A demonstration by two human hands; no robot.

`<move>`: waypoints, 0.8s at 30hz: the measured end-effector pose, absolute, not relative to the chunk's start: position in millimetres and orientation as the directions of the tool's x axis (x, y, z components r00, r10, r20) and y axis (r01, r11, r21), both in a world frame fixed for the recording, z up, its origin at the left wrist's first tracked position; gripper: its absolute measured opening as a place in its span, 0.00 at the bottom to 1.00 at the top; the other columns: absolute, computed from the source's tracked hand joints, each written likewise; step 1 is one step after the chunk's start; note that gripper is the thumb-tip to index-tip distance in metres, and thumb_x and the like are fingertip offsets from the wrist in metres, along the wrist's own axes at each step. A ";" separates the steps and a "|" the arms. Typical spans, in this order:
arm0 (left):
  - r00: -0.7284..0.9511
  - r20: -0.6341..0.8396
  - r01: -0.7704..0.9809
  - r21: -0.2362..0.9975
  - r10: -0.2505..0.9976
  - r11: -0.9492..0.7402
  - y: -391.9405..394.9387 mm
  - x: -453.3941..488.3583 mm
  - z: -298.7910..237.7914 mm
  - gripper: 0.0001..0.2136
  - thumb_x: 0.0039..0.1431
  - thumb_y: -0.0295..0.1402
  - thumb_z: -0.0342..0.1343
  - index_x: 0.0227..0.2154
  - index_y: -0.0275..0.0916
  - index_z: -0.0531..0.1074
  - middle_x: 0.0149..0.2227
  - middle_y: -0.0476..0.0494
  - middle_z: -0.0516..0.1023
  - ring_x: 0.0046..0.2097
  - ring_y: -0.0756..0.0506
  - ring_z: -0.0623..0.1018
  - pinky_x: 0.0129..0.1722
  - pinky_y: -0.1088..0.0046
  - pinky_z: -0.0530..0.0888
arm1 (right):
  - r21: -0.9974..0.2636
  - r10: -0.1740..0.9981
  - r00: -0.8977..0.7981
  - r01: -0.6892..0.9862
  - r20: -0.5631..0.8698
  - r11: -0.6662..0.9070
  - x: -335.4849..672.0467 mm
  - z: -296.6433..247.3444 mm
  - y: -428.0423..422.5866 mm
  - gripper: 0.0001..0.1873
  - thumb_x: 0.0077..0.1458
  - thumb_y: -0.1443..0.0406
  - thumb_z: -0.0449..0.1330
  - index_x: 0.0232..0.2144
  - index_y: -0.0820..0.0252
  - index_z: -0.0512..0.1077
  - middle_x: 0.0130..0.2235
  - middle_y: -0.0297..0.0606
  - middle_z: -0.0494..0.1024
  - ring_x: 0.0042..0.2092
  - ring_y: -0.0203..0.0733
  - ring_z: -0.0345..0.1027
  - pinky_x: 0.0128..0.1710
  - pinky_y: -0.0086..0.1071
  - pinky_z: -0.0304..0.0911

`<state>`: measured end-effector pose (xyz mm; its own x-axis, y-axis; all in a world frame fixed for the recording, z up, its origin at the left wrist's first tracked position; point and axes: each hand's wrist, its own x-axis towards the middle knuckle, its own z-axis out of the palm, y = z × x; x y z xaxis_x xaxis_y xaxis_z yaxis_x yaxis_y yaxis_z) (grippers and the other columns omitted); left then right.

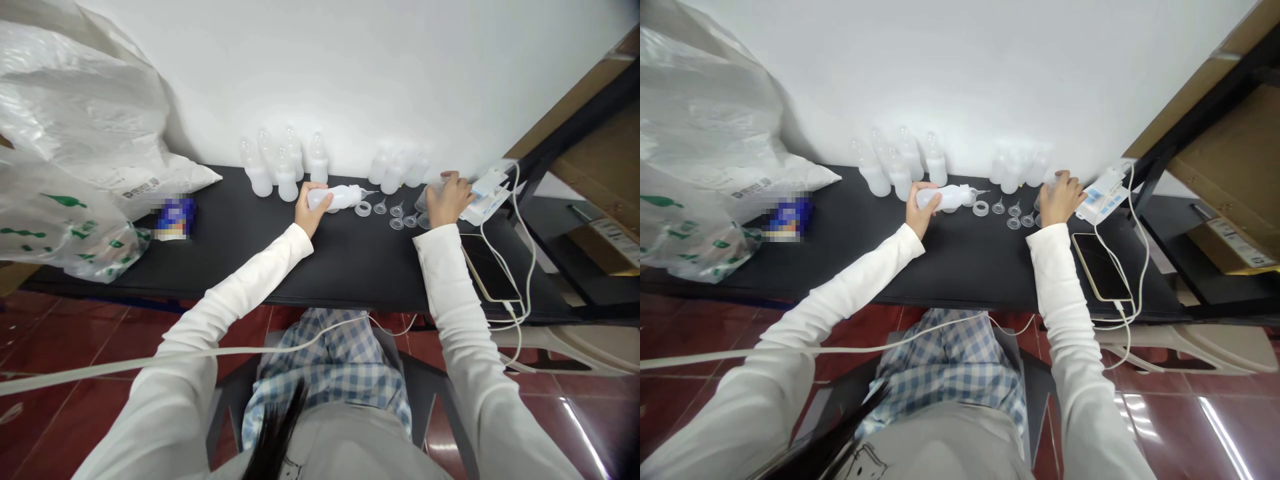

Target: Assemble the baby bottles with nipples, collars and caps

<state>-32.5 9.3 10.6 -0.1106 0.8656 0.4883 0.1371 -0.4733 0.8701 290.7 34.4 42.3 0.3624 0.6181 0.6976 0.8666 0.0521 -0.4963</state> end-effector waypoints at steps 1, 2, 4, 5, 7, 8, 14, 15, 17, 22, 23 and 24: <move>-0.127 0.450 0.091 0.893 0.884 -0.441 9.8 -31.8 10.8 0.27 0.52 0.60 0.58 0.41 0.41 0.68 0.45 0.42 0.76 0.37 0.48 0.78 0.29 0.74 0.73 | -0.484 0.579 0.364 0.873 0.730 0.062 287.0 46.5 31.6 0.16 0.60 0.49 0.56 0.41 0.52 0.66 0.43 0.50 0.71 0.52 0.63 0.60 0.53 0.65 0.51; -0.142 0.415 0.044 0.910 0.899 -0.413 10.3 -31.2 11.1 0.27 0.51 0.60 0.59 0.40 0.42 0.68 0.43 0.43 0.76 0.34 0.49 0.77 0.26 0.75 0.71 | -0.472 0.533 0.361 0.878 0.765 0.083 281.1 51.4 28.3 0.16 0.60 0.49 0.57 0.41 0.52 0.65 0.44 0.50 0.70 0.51 0.62 0.62 0.52 0.64 0.53; -0.156 0.363 -0.028 0.928 0.919 -0.372 11.0 -30.6 12.1 0.26 0.50 0.60 0.60 0.39 0.42 0.68 0.39 0.45 0.76 0.27 0.52 0.74 0.21 0.77 0.67 | -0.453 0.468 0.327 0.872 0.821 0.186 264.8 59.8 21.4 0.16 0.61 0.50 0.56 0.42 0.53 0.63 0.45 0.50 0.70 0.48 0.56 0.65 0.50 0.57 0.60; -0.156 0.345 -0.052 0.933 0.925 -0.357 11.3 -30.5 12.7 0.26 0.50 0.59 0.60 0.38 0.42 0.68 0.37 0.46 0.76 0.25 0.53 0.72 0.20 0.77 0.65 | -0.465 0.450 0.314 0.841 0.836 0.275 255.1 61.7 18.6 0.15 0.62 0.51 0.54 0.41 0.54 0.61 0.43 0.49 0.70 0.45 0.51 0.67 0.48 0.51 0.64; -0.155 0.313 -0.086 0.941 0.937 -0.328 11.4 -30.5 13.5 0.25 0.50 0.59 0.60 0.37 0.42 0.68 0.34 0.47 0.75 0.22 0.54 0.70 0.18 0.77 0.63 | -0.522 0.523 0.268 0.737 0.809 0.430 235.1 59.2 14.9 0.16 0.63 0.49 0.50 0.41 0.54 0.58 0.42 0.46 0.69 0.40 0.45 0.68 0.41 0.43 0.68; -0.152 0.299 -0.096 0.944 0.942 -0.316 11.2 -30.6 13.9 0.24 0.50 0.58 0.60 0.36 0.42 0.68 0.33 0.47 0.75 0.22 0.54 0.70 0.17 0.77 0.62 | -0.546 0.562 0.242 0.693 0.791 0.471 225.4 55.0 14.0 0.18 0.64 0.47 0.48 0.42 0.54 0.57 0.42 0.45 0.68 0.40 0.44 0.68 0.40 0.42 0.68; -0.107 0.273 -0.106 0.953 0.956 -0.284 8.2 -30.1 15.8 0.23 0.50 0.58 0.60 0.36 0.43 0.68 0.32 0.48 0.75 0.21 0.54 0.69 0.17 0.77 0.61 | -0.559 0.714 -0.032 0.597 0.699 0.575 186.6 23.0 12.7 0.20 0.64 0.47 0.47 0.47 0.55 0.58 0.42 0.43 0.70 0.43 0.43 0.69 0.43 0.41 0.68; -0.100 0.267 -0.112 0.954 0.959 -0.277 7.8 -29.9 16.1 0.23 0.50 0.57 0.60 0.36 0.43 0.68 0.32 0.48 0.75 0.21 0.54 0.69 0.16 0.77 0.60 | -0.548 0.717 -0.062 0.599 0.694 0.583 183.6 19.8 12.3 0.21 0.64 0.47 0.48 0.47 0.56 0.58 0.42 0.42 0.70 0.43 0.43 0.69 0.44 0.41 0.68; -0.089 0.255 -0.119 0.957 0.963 -0.264 7.0 -29.7 16.6 0.23 0.50 0.57 0.60 0.35 0.42 0.68 0.31 0.48 0.75 0.20 0.55 0.68 0.15 0.77 0.59 | -0.534 0.722 -0.087 0.613 0.686 0.582 180.2 15.5 12.0 0.21 0.63 0.47 0.48 0.47 0.56 0.59 0.41 0.41 0.70 0.42 0.42 0.68 0.45 0.41 0.67; -0.087 0.279 -0.080 0.955 0.956 -0.286 4.1 -27.8 16.6 0.24 0.50 0.60 0.58 0.32 0.41 0.68 0.27 0.50 0.73 0.19 0.55 0.65 0.15 0.77 0.58 | -0.473 0.700 -0.166 0.628 0.695 0.618 187.4 7.9 16.7 0.21 0.59 0.44 0.49 0.41 0.54 0.59 0.38 0.39 0.70 0.39 0.43 0.68 0.42 0.42 0.67; -0.081 0.281 -0.073 0.955 0.956 -0.287 3.6 -27.2 16.5 0.25 0.50 0.60 0.58 0.32 0.41 0.68 0.27 0.50 0.73 0.19 0.55 0.65 0.16 0.78 0.58 | -0.446 0.689 -0.186 0.640 0.701 0.626 190.4 6.4 18.5 0.21 0.58 0.44 0.50 0.39 0.53 0.60 0.37 0.39 0.70 0.39 0.44 0.68 0.42 0.42 0.67; -0.071 0.272 -0.072 0.958 0.960 -0.277 3.2 -26.5 16.5 0.25 0.50 0.61 0.58 0.31 0.41 0.68 0.26 0.50 0.72 0.20 0.55 0.66 0.16 0.78 0.59 | -0.411 0.676 -0.210 0.656 0.706 0.633 193.5 4.9 20.4 0.20 0.57 0.44 0.51 0.37 0.52 0.60 0.37 0.39 0.71 0.39 0.45 0.68 0.42 0.43 0.67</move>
<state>-26.5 3.2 16.5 -0.0706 0.9598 0.2717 -0.0716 -0.2766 0.9583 193.5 20.4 4.9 -0.2101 0.6763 0.7060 0.6556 0.6332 -0.4114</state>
